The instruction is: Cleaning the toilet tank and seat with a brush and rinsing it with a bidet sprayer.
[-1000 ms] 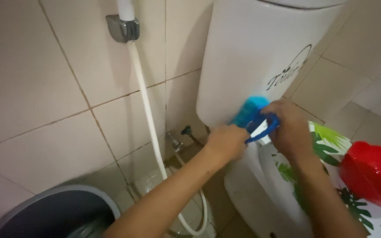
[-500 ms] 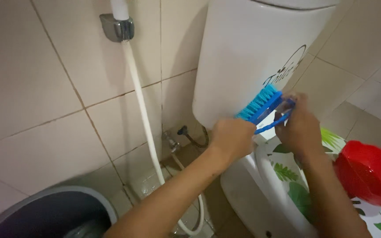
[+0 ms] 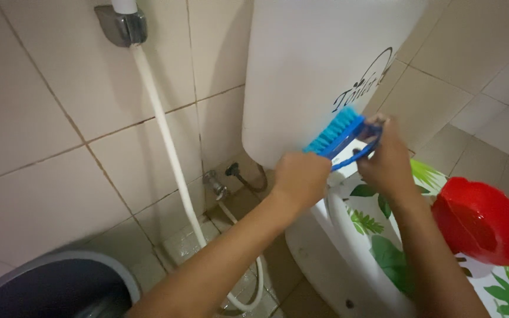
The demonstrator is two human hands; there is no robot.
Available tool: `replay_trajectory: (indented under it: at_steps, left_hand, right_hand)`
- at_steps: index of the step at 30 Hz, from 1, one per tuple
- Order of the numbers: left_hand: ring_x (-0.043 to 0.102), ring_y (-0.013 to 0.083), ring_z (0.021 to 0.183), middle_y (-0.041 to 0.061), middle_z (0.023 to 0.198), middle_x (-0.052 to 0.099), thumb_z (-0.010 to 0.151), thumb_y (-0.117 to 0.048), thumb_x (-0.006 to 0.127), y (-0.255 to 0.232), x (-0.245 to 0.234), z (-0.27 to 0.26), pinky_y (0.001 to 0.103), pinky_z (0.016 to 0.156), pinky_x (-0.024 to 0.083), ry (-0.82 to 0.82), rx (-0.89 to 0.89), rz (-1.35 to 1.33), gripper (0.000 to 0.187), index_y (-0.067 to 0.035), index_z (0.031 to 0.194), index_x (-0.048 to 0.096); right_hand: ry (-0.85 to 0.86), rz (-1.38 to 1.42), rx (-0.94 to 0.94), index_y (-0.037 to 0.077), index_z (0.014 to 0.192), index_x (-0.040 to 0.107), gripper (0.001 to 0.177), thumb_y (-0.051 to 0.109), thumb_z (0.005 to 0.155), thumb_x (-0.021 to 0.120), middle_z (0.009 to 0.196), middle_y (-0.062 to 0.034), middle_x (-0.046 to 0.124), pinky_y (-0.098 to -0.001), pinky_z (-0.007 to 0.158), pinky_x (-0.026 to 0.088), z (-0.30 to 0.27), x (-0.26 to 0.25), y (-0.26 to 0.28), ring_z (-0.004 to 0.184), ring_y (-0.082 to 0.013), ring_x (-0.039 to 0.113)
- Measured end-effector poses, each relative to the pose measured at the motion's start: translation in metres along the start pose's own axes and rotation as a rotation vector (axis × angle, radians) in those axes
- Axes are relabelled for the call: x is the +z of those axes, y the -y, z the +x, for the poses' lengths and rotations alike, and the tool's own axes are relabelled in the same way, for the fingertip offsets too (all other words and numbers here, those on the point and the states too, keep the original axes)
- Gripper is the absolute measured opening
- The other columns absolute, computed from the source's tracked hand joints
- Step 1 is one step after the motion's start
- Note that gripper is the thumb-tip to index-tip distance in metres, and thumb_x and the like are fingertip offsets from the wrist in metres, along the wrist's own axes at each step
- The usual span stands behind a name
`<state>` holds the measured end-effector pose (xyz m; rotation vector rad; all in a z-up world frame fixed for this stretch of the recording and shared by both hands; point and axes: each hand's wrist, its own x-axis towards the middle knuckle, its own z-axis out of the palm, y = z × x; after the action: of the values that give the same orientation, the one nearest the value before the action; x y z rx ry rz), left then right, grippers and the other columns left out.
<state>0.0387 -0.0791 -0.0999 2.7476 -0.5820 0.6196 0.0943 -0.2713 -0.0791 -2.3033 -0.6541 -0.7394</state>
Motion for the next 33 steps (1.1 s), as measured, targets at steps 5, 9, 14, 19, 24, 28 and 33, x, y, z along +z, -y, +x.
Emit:
replay_trajectory:
  at_steps: [5,9,14,19,24,28,33]
  left_hand:
    - [0.074,0.0325,0.075,0.013,0.077,0.074,0.071,-0.010,0.077,0.003,0.025,-0.005,0.044,0.064,0.057,0.030,-0.023,-0.020,0.004,-0.011,0.075,0.077]
    - [0.074,0.0324,0.075,0.013,0.080,0.075,0.074,-0.008,0.076,0.005,0.038,0.003,0.044,0.064,0.058,-0.023,0.016,-0.006,0.006,-0.012,0.079,0.077]
    - [0.075,0.0317,0.075,0.014,0.080,0.074,0.080,-0.012,0.074,0.003,0.031,0.006,0.045,0.065,0.059,-0.006,-0.012,-0.047,0.003,-0.011,0.080,0.077]
    - [0.074,0.0346,0.080,0.014,0.083,0.074,0.074,-0.011,0.076,0.003,0.023,0.002,0.047,0.070,0.059,0.051,-0.078,-0.074,0.006,-0.012,0.079,0.078]
    - [0.074,0.0326,0.083,0.014,0.086,0.074,0.071,-0.017,0.082,-0.001,0.016,0.005,0.047,0.069,0.058,0.079,-0.099,-0.089,0.019,-0.011,0.087,0.076]
    - [0.075,0.0310,0.085,0.013,0.088,0.075,0.078,-0.021,0.081,-0.006,0.009,0.004,0.044,0.073,0.058,0.162,-0.114,-0.056,0.014,-0.011,0.089,0.078]
    - [0.075,0.0260,0.090,0.007,0.092,0.076,0.080,-0.012,0.078,-0.018,-0.006,0.004,0.040,0.070,0.057,0.090,-0.141,0.028,0.014,-0.017,0.093,0.077]
  right_hand:
    - [0.179,-0.152,0.138,0.008,0.127,0.044,0.063,-0.006,0.073,0.075,0.113,-0.0153,0.071,-0.0417,0.084,0.055,-0.007,0.001,0.002,0.100,-0.0335,0.071]
    - [0.159,-0.239,0.185,0.010,0.127,0.046,0.059,-0.001,0.078,0.076,0.109,-0.0144,0.072,-0.0435,0.082,0.054,-0.001,-0.005,0.013,0.097,-0.0341,0.071]
    - [0.020,-0.158,0.156,0.009,0.118,0.051,0.049,-0.005,0.074,0.069,0.104,-0.0115,0.073,-0.0459,0.078,0.055,-0.004,-0.006,0.033,0.092,-0.0325,0.074]
    - [-0.029,-0.337,0.166,0.011,0.113,0.058,0.051,-0.003,0.067,0.075,0.105,-0.0099,0.075,-0.0499,0.077,0.054,-0.009,0.010,0.020,0.094,-0.0358,0.071]
    - [0.066,-0.518,0.258,0.021,0.116,0.069,0.049,0.009,0.070,0.081,0.096,-0.0133,0.074,-0.0508,0.074,0.054,-0.009,0.003,0.028,0.091,-0.0386,0.070]
    - [0.091,-0.554,0.227,0.021,0.116,0.071,0.045,0.012,0.073,0.082,0.098,-0.0154,0.074,-0.0508,0.075,0.054,-0.009,0.000,0.027,0.092,-0.0393,0.069]
    - [0.255,-0.515,0.297,0.019,0.116,0.072,0.050,0.008,0.068,0.079,0.102,-0.0139,0.075,-0.0467,0.079,0.057,-0.010,0.005,0.014,0.093,-0.0352,0.072]
